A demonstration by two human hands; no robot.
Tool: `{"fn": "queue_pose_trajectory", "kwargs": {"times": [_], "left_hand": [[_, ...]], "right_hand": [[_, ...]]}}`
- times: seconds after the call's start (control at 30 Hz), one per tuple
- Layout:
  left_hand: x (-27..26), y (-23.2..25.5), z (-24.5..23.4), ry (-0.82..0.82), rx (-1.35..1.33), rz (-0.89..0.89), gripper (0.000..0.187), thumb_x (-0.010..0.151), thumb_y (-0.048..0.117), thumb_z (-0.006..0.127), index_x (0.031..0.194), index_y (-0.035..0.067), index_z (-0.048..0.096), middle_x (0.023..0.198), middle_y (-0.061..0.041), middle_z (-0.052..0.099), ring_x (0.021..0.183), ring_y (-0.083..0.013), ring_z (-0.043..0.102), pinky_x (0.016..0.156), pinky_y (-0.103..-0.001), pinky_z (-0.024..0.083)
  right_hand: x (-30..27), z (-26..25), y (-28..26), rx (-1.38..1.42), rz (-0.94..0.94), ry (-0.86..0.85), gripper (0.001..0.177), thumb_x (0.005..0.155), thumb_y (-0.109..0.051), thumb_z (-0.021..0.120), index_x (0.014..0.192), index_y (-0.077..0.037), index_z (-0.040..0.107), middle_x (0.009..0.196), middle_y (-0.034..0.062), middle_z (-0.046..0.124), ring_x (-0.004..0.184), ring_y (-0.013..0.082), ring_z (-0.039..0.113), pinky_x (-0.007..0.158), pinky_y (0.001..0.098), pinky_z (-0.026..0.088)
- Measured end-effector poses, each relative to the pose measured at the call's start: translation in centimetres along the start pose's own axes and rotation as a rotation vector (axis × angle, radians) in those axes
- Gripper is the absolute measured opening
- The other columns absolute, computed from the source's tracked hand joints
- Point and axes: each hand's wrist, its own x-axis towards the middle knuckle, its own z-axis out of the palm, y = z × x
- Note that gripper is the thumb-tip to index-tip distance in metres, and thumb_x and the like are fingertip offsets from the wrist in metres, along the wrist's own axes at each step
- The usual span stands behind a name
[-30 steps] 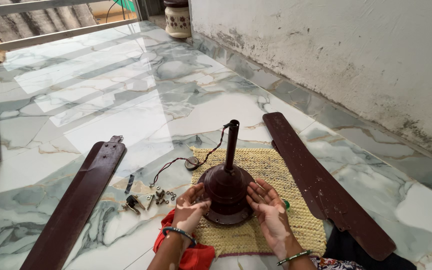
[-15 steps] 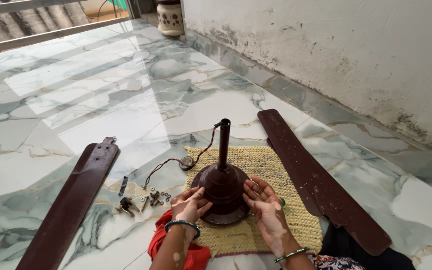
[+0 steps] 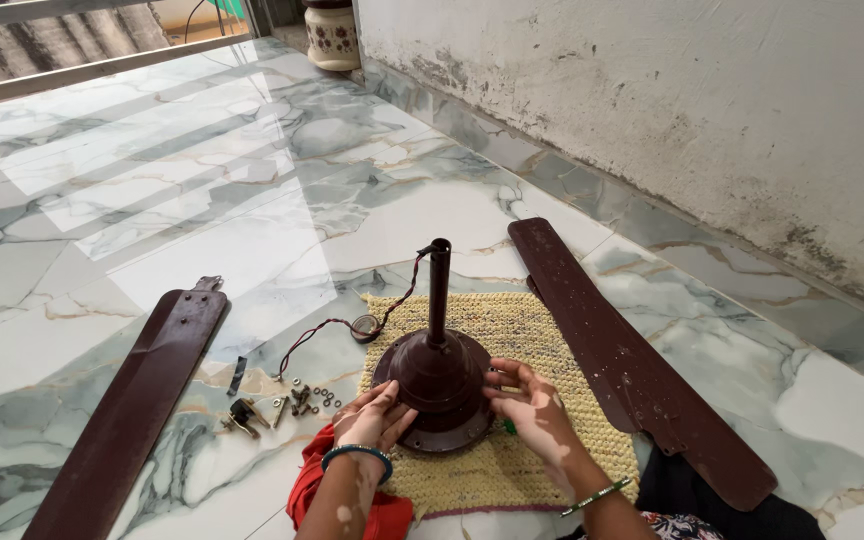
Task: The person cleans the fan motor housing with a red cloth, then attaches the fan cap to the motor housing and secures it with a screwdriver. They then insert a small black component into the top of the motor housing and wipe a fan blade with the cloth.
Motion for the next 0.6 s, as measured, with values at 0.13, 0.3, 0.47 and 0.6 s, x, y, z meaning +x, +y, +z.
{"fn": "queue_pose_trajectory", "kwargs": {"times": [0.13,0.3,0.47,0.6], "left_hand": [[0.7,-0.4,-0.2,-0.021,-0.014,-0.020,0.031,0.097,0.006,0.061,0.125,-0.007,0.066,0.122,-0.022,0.071,0.107,-0.0358,0.073,0.087,-0.042,0.066],[1.2,-0.8,-0.4,-0.041,-0.033,-0.028,0.032,0.098,0.008,0.061,0.127,-0.006,0.065,0.122,-0.019,0.070,0.107,-0.0341,0.072,0.090,-0.043,0.065],[1.3,-0.8,-0.7,-0.044,-0.046,-0.029,0.032,0.097,0.008,0.061,0.126,-0.007,0.064,0.122,-0.021,0.070,0.108,-0.0365,0.072,0.092,-0.045,0.064],[1.7,-0.8,-0.4,-0.031,-0.050,-0.029,0.035,0.098,0.007,0.061,0.129,-0.008,0.060,0.129,-0.024,0.065,0.116,-0.0411,0.067,0.094,-0.048,0.063]], "right_hand": [[1.0,-2.6,1.9,-0.776,0.056,-0.031,0.048,0.097,-0.009,0.056,0.144,-0.019,0.052,0.141,0.0075,0.060,0.120,0.0244,0.070,0.100,0.0355,0.058],[2.5,-5.0,6.1,-1.337,-0.306,-0.018,0.067,0.085,-0.001,0.067,0.146,-0.020,0.050,0.153,0.0069,0.044,0.138,0.0280,0.040,0.113,0.0445,0.039],[3.0,-4.9,7.6,-1.278,-0.087,-0.066,0.059,0.090,-0.005,0.067,0.143,-0.027,0.053,0.138,0.0003,0.054,0.131,0.0230,0.049,0.118,0.0390,0.039],[2.9,-5.4,7.6,-1.196,-0.350,-0.006,0.048,0.085,-0.007,0.072,0.130,-0.021,0.062,0.129,0.0031,0.061,0.124,0.0252,0.055,0.112,0.0418,0.039]]}}
